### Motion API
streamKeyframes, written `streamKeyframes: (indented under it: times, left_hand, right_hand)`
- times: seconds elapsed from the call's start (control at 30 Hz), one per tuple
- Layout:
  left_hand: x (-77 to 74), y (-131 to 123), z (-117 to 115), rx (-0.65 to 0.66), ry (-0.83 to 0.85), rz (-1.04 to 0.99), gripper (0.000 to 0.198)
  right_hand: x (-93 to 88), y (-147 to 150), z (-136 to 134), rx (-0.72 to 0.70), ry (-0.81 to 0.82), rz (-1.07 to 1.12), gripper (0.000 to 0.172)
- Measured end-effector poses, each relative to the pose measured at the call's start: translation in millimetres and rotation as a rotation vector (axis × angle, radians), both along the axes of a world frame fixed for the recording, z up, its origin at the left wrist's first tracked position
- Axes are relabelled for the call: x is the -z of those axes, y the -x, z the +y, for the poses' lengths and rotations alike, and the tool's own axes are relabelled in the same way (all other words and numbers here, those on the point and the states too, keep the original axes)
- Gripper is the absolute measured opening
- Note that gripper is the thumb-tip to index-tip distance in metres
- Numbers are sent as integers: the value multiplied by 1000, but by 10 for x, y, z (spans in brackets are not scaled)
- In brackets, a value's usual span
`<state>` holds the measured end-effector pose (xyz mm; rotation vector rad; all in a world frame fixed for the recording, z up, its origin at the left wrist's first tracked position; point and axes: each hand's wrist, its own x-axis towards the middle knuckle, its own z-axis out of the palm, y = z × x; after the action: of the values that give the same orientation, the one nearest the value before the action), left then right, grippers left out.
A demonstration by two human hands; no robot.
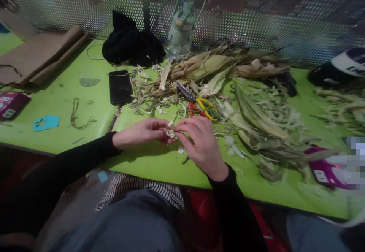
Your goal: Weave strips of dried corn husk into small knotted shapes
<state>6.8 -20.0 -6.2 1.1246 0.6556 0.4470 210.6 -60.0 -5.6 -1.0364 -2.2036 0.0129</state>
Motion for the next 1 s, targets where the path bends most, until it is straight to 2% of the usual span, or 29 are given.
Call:
streamKeyframes:
  times: [0.17, 0.37, 0.5, 0.63, 1.0]
  left_hand:
    - [-33, -4, -17, 19, -60, 6, 8]
    - [-36, -6, -23, -34, -20, -48, 8]
    - [-36, -16, -31, -40, 12, -17, 14]
    - [-61, -10, -36, -46, -15, -41, 16]
    - [-19, -8, -41, -17, -4, -58, 14]
  right_hand:
    - [2, 35, -3, -30, -2, -15, 7]
    - [10, 24, -23, 76, -29, 103, 15]
    - [23, 32, -24, 39, -64, 44, 10]
    - [34, 44, -34, 52, -83, 78, 21]
    - [-22, 58, -54, 33, 39, 110, 11]
